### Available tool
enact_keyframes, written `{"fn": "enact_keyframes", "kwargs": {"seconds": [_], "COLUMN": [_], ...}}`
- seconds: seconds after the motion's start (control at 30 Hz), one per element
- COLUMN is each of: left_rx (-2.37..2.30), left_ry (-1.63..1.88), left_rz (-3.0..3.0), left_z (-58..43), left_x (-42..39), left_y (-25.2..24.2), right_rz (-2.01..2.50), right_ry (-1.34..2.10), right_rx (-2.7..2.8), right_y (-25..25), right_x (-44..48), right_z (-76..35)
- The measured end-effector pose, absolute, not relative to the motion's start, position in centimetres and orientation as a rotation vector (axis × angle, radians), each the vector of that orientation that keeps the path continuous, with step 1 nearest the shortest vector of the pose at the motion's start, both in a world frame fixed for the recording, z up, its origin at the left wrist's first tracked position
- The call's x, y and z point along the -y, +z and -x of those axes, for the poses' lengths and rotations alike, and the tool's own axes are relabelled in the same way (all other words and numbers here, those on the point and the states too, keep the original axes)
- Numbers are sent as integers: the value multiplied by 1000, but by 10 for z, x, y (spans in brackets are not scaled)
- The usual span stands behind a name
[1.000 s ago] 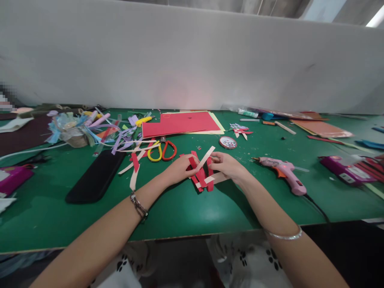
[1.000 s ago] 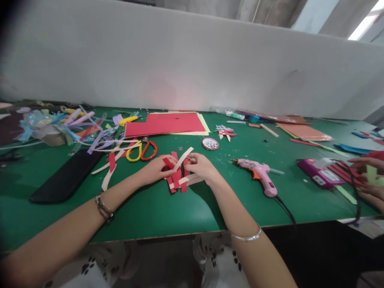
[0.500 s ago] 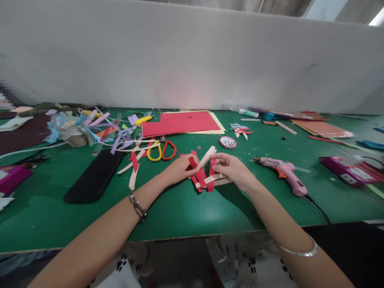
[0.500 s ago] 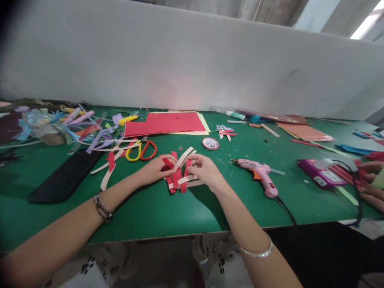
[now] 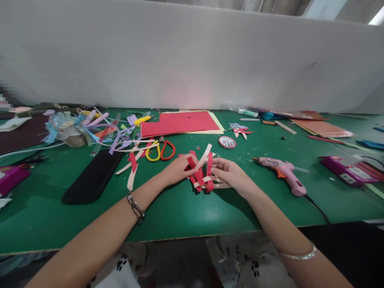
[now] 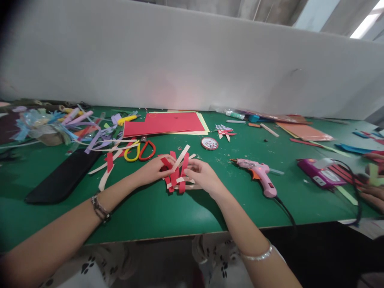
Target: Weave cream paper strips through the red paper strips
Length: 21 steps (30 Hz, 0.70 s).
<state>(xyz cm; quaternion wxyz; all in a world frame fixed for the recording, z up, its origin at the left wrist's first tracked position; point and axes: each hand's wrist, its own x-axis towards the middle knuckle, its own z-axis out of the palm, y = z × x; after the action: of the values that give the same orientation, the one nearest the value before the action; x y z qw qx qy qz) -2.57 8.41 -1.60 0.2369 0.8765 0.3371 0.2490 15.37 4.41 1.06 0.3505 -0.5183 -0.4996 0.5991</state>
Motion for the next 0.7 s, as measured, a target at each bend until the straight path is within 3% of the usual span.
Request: {"fn": "enact_keyframes", "kwargs": {"seconds": [0.2,0.37,0.7], "left_rx": [-933,-918,-927], "left_ry": [669,659,672], "left_rz": [-2406,-2408,-2404], "left_z": [25,25,26], "left_x": [-83,-83,-85], "left_y": [-14,-15,-18], "right_rz": [1428,1169,1038], "right_ry": [1432,1047,810], "right_rx": [1436,1705,1883], "right_y": [15,7,8], "right_x": [-38,-41,-43], "right_z": [-152,-158,-159]}}
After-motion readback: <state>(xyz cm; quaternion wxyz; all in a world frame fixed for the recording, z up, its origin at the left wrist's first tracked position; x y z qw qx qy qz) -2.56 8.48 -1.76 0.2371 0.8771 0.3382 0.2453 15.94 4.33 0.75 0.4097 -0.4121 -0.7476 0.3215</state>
